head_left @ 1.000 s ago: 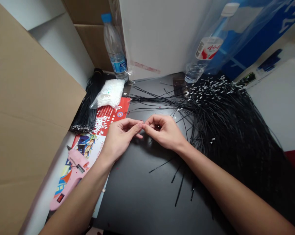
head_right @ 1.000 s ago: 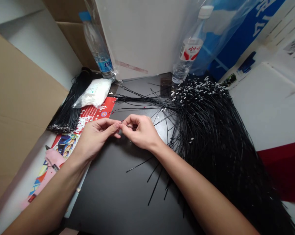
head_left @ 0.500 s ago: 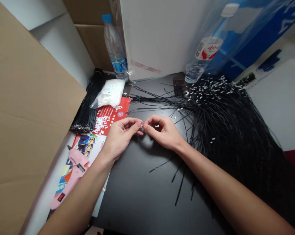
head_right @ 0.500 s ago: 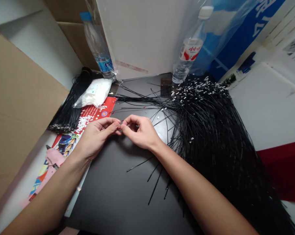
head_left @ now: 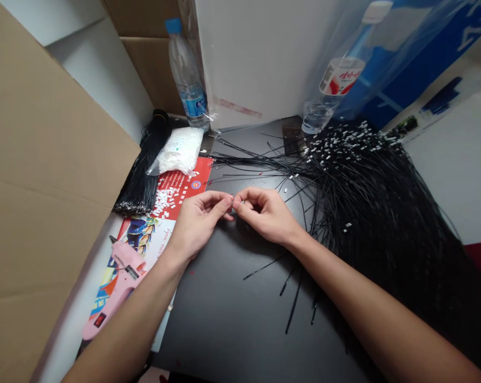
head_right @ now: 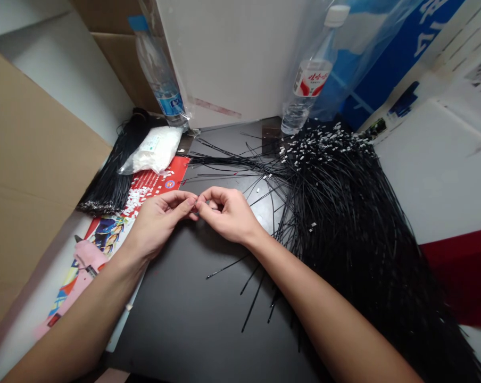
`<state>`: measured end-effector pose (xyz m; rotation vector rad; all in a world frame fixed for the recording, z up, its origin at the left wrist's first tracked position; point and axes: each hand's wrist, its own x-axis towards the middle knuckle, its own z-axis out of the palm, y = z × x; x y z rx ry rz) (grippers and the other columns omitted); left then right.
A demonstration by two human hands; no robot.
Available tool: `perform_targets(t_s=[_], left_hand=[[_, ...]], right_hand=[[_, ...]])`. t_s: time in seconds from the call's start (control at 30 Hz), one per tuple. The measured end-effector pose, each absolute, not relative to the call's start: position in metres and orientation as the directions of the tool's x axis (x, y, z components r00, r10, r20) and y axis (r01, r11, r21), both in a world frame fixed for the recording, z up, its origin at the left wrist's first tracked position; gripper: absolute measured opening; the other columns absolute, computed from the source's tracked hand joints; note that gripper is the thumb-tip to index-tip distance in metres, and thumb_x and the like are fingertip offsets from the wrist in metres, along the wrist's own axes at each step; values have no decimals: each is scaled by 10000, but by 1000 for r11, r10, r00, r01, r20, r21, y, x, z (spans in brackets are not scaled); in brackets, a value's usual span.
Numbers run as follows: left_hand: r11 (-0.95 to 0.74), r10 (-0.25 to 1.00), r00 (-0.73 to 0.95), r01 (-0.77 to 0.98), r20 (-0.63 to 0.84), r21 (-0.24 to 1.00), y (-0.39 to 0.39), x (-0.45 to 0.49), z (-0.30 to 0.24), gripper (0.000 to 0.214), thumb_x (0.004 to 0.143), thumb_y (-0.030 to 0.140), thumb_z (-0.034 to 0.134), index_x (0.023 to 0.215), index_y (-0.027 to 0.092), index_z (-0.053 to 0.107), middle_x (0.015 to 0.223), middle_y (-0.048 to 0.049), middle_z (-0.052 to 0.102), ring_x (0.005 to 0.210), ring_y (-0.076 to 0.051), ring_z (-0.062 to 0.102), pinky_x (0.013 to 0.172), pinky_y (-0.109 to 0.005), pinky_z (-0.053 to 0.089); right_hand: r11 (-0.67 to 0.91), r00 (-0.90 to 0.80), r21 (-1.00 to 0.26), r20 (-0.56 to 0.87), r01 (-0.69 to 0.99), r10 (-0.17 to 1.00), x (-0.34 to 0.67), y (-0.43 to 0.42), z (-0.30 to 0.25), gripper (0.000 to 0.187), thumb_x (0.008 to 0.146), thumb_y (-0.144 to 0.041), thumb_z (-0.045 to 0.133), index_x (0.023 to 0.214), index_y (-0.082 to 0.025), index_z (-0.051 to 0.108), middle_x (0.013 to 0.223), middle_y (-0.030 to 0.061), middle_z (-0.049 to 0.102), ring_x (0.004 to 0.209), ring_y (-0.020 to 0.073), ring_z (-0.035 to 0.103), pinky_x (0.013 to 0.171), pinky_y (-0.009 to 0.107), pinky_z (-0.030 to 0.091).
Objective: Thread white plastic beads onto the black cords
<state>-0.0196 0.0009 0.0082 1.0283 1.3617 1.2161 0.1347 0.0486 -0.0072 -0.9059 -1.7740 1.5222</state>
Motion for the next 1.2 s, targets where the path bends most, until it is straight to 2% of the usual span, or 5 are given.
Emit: perform_targets(t_s=[0.13,0.37,0.7,0.93,1.2], left_hand=[[146,980,-134,-22,-148,989,1,-19,6,362,664,471,839,790,149,728,779,-40,736,632,-139,652,679,-277,547],[184,971,-134,-101,-196,978,1,-20,4,327,667,422,849,806,145,742,833,-48,750,624,-122,650,660,-262,562],[223,963,-125,-137,-240,965,1,-24,4,308,669,349,865,884,151,766,924,-77,789,728,-157,728,791,-298,600],[220,962,-154,-57,-226,974,-1,-24,6,287,701,354,840,886,149,763,939,-86,785,672,-153,718,713,-297,608],[215,962,-157,-81,-225,973,1,-24,6,292,689,352,848,876,144,762,927,-81,783,648,-141,708,671,-279,605]], right_hand=[[138,-541,-978,33,155,841,135,49,-9,209,826,-345,614,773,-144,608,506,-90,364,456,49,279,452,199,233],[301,-477,-912,141,279,868,137,49,-9,183,799,-307,620,772,-134,671,492,-91,344,459,50,279,475,208,249],[250,-453,-925,100,286,886,137,49,-8,216,809,-337,612,770,-133,673,487,-92,340,455,53,288,486,215,265],[235,-448,-933,93,273,889,137,49,-10,212,809,-337,616,773,-135,670,494,-83,371,461,54,299,476,212,255],[224,-451,-944,94,242,887,137,50,-11,220,807,-346,620,776,-133,663,509,-76,391,474,58,308,484,214,264]])
